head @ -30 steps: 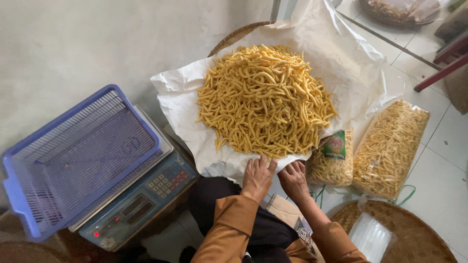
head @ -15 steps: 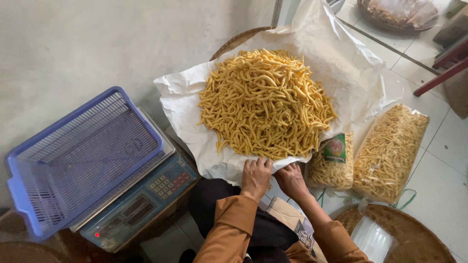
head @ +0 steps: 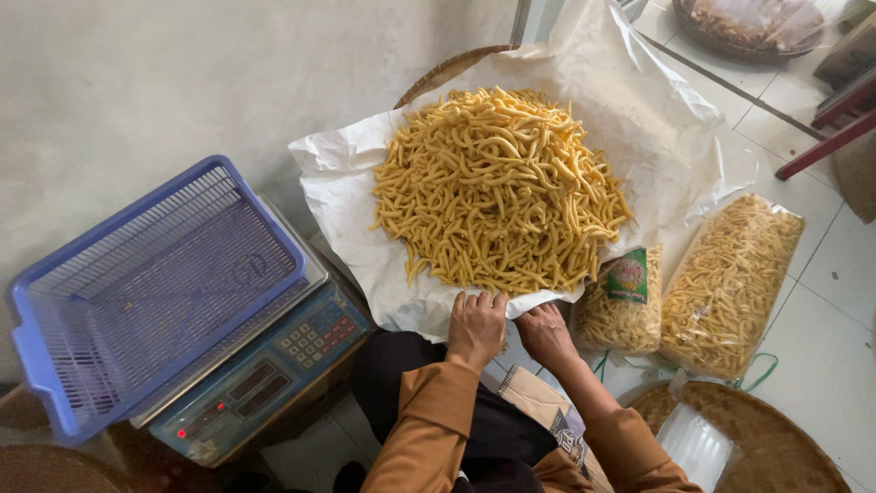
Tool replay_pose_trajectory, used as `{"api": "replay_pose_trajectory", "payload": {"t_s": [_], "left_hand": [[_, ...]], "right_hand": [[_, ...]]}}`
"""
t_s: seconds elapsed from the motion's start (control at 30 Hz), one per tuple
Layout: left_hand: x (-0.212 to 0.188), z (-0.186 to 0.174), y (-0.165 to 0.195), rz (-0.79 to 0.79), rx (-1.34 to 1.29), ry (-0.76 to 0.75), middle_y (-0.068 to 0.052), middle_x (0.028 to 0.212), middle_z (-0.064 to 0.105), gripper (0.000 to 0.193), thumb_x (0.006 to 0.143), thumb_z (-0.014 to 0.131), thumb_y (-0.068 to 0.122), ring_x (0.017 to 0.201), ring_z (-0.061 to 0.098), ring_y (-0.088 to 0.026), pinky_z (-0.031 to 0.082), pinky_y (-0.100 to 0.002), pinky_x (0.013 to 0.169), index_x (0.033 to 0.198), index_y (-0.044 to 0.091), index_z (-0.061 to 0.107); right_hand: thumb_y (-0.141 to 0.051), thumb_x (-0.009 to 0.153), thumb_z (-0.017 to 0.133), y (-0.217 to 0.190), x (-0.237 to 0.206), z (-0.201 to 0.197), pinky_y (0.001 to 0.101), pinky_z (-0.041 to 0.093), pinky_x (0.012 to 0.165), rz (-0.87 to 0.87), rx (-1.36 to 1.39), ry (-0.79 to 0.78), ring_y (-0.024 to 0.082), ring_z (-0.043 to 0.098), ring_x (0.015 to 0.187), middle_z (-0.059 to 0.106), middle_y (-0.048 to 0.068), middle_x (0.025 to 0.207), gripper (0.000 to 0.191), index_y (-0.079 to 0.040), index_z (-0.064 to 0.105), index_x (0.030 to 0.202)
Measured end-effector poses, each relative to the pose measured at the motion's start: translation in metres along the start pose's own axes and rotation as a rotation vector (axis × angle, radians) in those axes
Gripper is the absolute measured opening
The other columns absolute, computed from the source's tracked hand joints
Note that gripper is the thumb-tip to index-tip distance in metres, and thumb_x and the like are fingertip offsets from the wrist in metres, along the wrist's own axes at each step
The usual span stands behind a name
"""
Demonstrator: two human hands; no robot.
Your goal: The person sits on the floor and fills clear plastic bags with fried corn snack sticks from a large pile on paper, then places each bag on a digital scale to weigh it and sets filled bags on a bamboo tray. They open new bags, press snacks inside, and stack the finished bags in a cardboard box.
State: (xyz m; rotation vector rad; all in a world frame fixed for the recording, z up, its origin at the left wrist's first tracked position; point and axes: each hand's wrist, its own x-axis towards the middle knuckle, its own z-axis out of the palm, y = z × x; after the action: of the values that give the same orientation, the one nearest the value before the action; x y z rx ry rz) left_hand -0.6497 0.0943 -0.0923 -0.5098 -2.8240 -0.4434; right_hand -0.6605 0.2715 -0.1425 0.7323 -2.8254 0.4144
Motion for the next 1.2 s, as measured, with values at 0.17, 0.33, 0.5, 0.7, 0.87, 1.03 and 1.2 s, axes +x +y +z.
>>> {"api": "replay_pose_trajectory", "payload": {"t_s": [0.17, 0.33, 0.5, 0.7, 0.87, 1.03, 1.2], "left_hand": [[-0.004, -0.004, -0.005, -0.004, 0.014, 0.032, -0.011, 0.099, 0.068, 0.028, 0.086, 0.074, 0.022, 0.093, 0.068, -0.031, 0.046, -0.051, 0.103, 0.11, 0.009, 0.067], [-0.006, -0.009, -0.008, -0.036, -0.01, 0.049, -0.011, 0.097, 0.068, 0.028, 0.085, 0.074, 0.024, 0.094, 0.068, -0.031, 0.046, -0.051, 0.102, 0.108, 0.009, 0.067], [-0.006, -0.008, -0.011, -0.086, -0.043, 0.06, -0.011, 0.097, 0.068, 0.029, 0.083, 0.072, 0.025, 0.094, 0.068, -0.03, 0.047, -0.047, 0.098, 0.108, 0.01, 0.067], [-0.009, -0.003, -0.011, -0.123, -0.127, 0.121, -0.011, 0.096, 0.069, 0.022, 0.086, 0.071, 0.025, 0.093, 0.068, -0.031, 0.048, -0.045, 0.093, 0.101, 0.01, 0.068], [-0.012, -0.001, -0.012, -0.12, -0.136, 0.118, -0.012, 0.096, 0.068, 0.022, 0.086, 0.071, 0.025, 0.093, 0.068, -0.032, 0.048, -0.046, 0.093, 0.101, 0.01, 0.069], [-0.017, -0.009, -0.01, -0.117, -0.202, 0.084, -0.011, 0.1, 0.069, 0.032, 0.088, 0.07, 0.031, 0.098, 0.067, -0.031, 0.047, -0.047, 0.098, 0.11, 0.008, 0.07], [-0.021, -0.036, 0.001, -0.091, -0.367, 0.204, -0.01, 0.11, 0.072, 0.039, 0.099, 0.06, 0.043, 0.107, 0.067, -0.032, 0.043, -0.051, 0.108, 0.115, 0.009, 0.071]], "right_hand": [[-0.01, 0.082, 0.065, -0.006, 0.006, 0.003, 0.0516, 0.043, 0.101, 0.002, -0.02, 0.093, 0.034, 0.066, 0.101, 0.073, 0.012, 0.092, 0.015, -0.011, 0.075, 0.093], [-0.017, 0.084, 0.069, -0.012, 0.005, 0.001, 0.0492, 0.04, 0.099, 0.012, 0.194, 0.21, 0.032, 0.067, 0.103, 0.074, 0.012, 0.096, 0.014, -0.009, 0.075, 0.095], [-0.026, 0.08, 0.083, -0.001, 0.002, 0.0, 0.0415, 0.051, 0.089, 0.442, 0.425, -0.149, 0.028, 0.07, 0.097, 0.075, 0.013, 0.094, 0.02, -0.008, 0.078, 0.085], [-0.009, 0.085, 0.081, 0.012, -0.009, -0.005, 0.0318, 0.054, 0.087, 0.41, 0.991, -0.064, 0.017, 0.068, 0.096, 0.077, 0.008, 0.1, 0.013, -0.002, 0.071, 0.084], [-0.003, 0.088, 0.076, 0.013, -0.024, -0.019, 0.0307, 0.056, 0.085, 0.392, 0.997, -0.009, 0.015, 0.067, 0.099, 0.075, 0.006, 0.103, 0.008, 0.0, 0.068, 0.091], [-0.007, 0.092, 0.071, 0.016, -0.039, -0.071, 0.03, 0.06, 0.086, 0.432, 0.948, -0.053, 0.013, 0.071, 0.1, 0.077, 0.005, 0.106, 0.009, -0.001, 0.068, 0.098], [-0.003, 0.095, 0.071, 0.027, -0.05, -0.137, 0.0338, 0.052, 0.106, 0.144, 0.907, 0.098, 0.015, 0.071, 0.103, 0.076, 0.01, 0.104, 0.011, 0.0, 0.068, 0.105]]}}
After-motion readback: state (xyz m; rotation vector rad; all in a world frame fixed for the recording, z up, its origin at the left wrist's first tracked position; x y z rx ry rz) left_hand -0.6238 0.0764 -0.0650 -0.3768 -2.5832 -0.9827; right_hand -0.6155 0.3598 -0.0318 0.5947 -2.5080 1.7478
